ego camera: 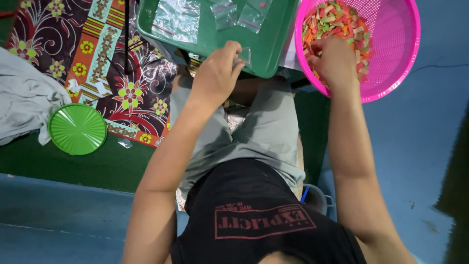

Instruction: A person manually fills small plastic bags with colorful snack pieces from a basket and seals them.

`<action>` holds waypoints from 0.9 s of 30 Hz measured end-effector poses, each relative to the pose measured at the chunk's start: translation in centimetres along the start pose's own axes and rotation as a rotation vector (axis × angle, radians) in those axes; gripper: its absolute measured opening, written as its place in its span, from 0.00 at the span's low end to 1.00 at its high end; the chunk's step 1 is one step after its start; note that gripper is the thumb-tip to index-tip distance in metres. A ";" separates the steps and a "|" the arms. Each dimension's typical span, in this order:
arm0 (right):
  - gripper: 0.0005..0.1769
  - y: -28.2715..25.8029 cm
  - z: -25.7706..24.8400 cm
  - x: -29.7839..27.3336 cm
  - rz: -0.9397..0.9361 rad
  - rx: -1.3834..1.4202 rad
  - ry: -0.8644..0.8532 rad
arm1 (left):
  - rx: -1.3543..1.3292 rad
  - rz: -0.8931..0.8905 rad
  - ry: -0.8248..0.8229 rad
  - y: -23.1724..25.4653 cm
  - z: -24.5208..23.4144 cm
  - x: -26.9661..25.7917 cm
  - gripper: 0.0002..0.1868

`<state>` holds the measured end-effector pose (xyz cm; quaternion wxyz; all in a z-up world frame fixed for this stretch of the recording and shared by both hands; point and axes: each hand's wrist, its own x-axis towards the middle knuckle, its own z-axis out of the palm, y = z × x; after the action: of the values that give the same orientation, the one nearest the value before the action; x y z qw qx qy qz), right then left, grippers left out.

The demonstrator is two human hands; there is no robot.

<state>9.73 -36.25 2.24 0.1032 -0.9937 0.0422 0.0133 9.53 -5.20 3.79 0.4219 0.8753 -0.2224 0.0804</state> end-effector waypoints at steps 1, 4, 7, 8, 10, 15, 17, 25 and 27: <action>0.15 -0.2 -0.1 0.0 0.045 0.004 -0.021 | 0.007 -0.002 0.001 0.0 0.0 -0.1 0.16; 0.10 0.1 0.1 -0.1 0.052 0.045 -0.004 | 0.000 -0.010 -0.002 -0.1 -0.1 -0.4 0.16; 0.12 0.8 -0.1 -0.1 -0.005 0.133 0.060 | -0.002 -0.003 0.002 -0.1 -0.3 -0.4 0.15; 0.14 0.9 -0.2 -0.1 -0.023 0.184 0.079 | 0.010 0.007 0.008 -0.1 -0.4 -0.4 0.15; 0.15 0.9 -1.0 -0.6 -0.006 0.204 0.110 | 0.011 0.007 0.007 0.0 -0.5 -0.4 0.16; 0.14 -2.3 -4.4 -2.4 -0.105 0.485 0.279 | 0.000 0.009 0.006 0.3 -0.5 -0.3 0.16; 0.10 -3.7 -5.0 -3.1 -0.180 1.047 0.200 | -0.021 -0.015 -0.023 0.8 -0.5 -0.1 0.13; 0.15 -11.6 -3.3 -4.0 -0.258 1.119 0.170 | 0.040 0.057 -0.040 1.0 0.1 -0.2 0.14; 0.15 -12.7 -3.5 -4.0 -0.286 1.026 0.168 | 0.049 0.057 -0.056 1.1 0.0 -0.3 0.15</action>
<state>6.88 -24.25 8.41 0.5724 -0.8092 -0.0841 -0.1026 8.73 -5.71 4.42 0.3916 0.8805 -0.2571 0.0733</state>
